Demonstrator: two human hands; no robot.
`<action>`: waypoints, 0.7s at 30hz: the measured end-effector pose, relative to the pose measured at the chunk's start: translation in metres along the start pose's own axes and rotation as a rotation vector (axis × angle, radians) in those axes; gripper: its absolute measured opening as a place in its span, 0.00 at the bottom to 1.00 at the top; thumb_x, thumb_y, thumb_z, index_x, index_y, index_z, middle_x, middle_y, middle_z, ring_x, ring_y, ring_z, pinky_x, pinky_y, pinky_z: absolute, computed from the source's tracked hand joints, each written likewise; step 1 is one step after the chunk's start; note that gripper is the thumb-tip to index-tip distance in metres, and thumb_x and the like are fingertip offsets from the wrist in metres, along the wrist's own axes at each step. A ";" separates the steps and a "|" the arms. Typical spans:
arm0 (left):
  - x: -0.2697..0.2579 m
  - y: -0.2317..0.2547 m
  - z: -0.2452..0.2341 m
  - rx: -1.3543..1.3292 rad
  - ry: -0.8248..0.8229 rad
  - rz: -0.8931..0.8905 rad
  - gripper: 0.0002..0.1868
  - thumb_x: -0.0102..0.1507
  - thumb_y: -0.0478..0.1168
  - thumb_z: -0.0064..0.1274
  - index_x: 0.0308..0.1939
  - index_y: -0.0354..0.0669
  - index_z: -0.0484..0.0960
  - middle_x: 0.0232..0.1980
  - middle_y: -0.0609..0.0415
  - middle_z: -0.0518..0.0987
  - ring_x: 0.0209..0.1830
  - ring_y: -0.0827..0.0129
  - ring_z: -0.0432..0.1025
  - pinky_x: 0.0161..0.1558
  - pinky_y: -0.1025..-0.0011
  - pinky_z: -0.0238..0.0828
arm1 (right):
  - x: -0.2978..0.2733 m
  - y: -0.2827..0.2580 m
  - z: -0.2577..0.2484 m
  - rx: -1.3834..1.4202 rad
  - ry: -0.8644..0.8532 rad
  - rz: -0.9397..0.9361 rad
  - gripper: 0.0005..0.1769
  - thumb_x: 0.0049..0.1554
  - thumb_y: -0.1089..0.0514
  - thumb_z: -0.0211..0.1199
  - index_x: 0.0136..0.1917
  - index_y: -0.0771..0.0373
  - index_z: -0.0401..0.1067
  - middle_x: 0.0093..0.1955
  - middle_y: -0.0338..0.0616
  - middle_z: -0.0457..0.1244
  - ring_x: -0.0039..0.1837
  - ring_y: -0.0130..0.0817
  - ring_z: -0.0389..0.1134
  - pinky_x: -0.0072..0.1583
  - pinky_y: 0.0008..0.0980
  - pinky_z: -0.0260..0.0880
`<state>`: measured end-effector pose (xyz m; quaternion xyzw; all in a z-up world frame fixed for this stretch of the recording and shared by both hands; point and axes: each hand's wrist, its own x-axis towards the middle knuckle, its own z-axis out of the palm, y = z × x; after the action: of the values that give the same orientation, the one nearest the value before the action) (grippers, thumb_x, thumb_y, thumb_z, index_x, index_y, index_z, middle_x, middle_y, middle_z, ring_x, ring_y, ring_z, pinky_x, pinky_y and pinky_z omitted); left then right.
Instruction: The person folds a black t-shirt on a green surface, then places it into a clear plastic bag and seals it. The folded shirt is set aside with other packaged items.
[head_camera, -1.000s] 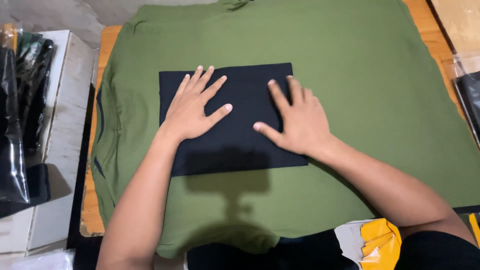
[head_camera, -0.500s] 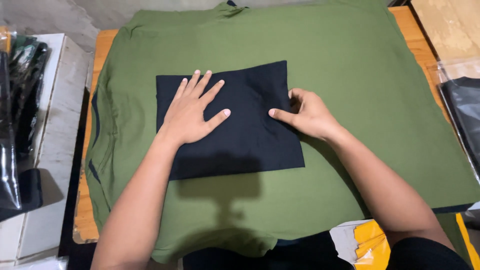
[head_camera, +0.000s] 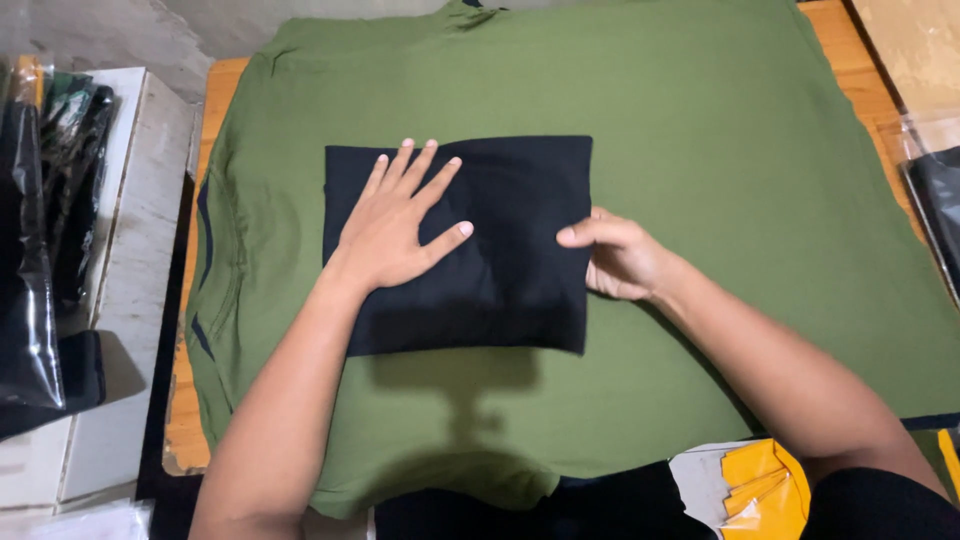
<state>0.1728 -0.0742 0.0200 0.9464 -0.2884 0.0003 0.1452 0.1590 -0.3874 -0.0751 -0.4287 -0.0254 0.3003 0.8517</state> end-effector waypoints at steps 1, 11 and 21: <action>0.000 0.002 0.001 0.000 0.000 -0.005 0.42 0.68 0.69 0.39 0.80 0.51 0.60 0.82 0.39 0.56 0.83 0.41 0.44 0.79 0.43 0.33 | -0.005 0.005 0.006 0.000 -0.003 0.003 0.26 0.54 0.63 0.55 0.65 0.72 0.69 0.53 0.73 0.67 0.52 0.62 0.75 0.50 0.66 0.77; 0.012 0.056 0.046 -0.156 -0.007 0.293 0.30 0.76 0.47 0.31 0.84 0.53 0.51 0.84 0.44 0.53 0.83 0.42 0.47 0.77 0.39 0.37 | -0.047 0.023 -0.013 0.162 -0.070 -0.417 0.41 0.53 0.62 0.47 0.80 0.64 0.51 0.72 0.71 0.57 0.70 0.68 0.63 0.69 0.83 0.53; 0.000 0.112 0.101 -1.191 -0.057 0.147 0.37 0.68 0.45 0.38 0.83 0.55 0.52 0.84 0.50 0.54 0.83 0.49 0.50 0.78 0.42 0.43 | -0.054 -0.076 0.186 0.077 -0.043 -0.629 0.14 0.68 0.54 0.58 0.53 0.65 0.80 0.56 0.46 0.72 0.58 0.38 0.73 0.72 0.52 0.72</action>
<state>0.1031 -0.1904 -0.0457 0.6794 -0.3075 -0.1768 0.6424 0.0960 -0.3179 0.1102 -0.3610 -0.1631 0.0320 0.9176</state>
